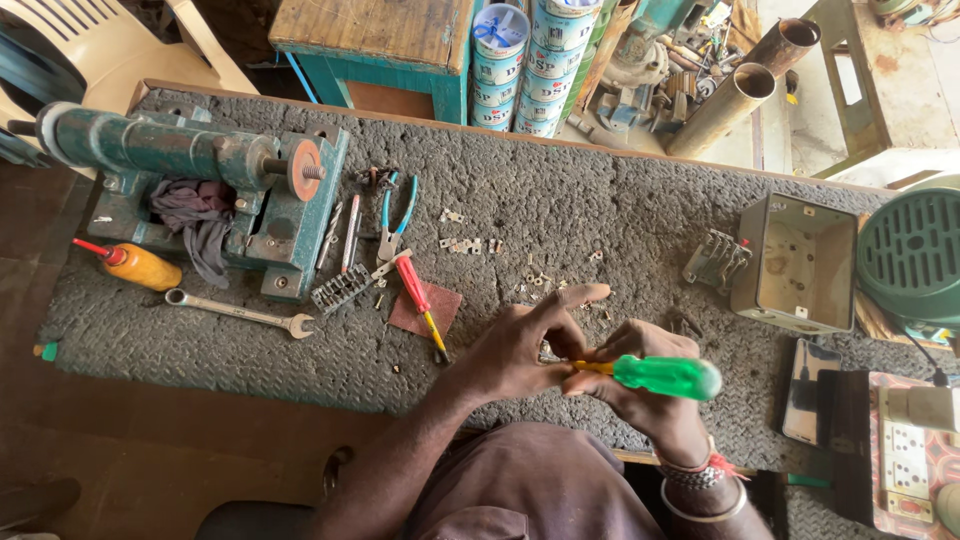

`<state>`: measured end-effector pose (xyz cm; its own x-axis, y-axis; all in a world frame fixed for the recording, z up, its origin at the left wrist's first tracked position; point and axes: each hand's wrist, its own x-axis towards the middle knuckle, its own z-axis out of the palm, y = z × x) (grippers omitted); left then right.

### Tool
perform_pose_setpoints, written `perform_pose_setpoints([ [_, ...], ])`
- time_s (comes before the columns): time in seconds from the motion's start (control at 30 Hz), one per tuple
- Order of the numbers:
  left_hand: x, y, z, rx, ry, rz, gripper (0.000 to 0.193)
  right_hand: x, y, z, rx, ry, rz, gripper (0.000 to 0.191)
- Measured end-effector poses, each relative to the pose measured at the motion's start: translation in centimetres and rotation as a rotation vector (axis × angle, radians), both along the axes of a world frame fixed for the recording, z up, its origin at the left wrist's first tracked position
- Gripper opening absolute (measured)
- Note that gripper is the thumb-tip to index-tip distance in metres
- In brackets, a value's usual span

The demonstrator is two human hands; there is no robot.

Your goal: The person assembles small electrical components on a workbench, using a screwdriver to tighten screws on a black terminal block. They handle screws, washers, and metal terminals, placing them into the block and securing them with the screwdriver.

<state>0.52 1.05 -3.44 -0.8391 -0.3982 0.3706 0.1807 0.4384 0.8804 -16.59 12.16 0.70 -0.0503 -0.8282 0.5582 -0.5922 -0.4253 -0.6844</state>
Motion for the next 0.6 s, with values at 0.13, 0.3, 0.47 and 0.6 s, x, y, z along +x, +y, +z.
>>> perform_pose_setpoints([
  [0.13,0.3,-0.3,-0.3,-0.024,-0.027,-0.023,0.074,-0.2,0.5,0.7,0.050,-0.218,0.175,0.043],
  [0.3,0.4,-0.8,-0.2,-0.003,0.176,-0.169,0.084,-1.1,1.8,0.7,0.326,-0.702,0.230,0.033],
  [0.47,-0.5,-0.1,0.1,0.051,0.157,-0.111,0.105,-0.7,1.5,-1.0,0.039,-0.160,0.023,0.036],
  [0.6,-0.1,-0.2,0.4,0.093,-0.038,-0.068,0.097,-0.1,0.9,0.2,0.049,-0.216,0.105,0.040],
])
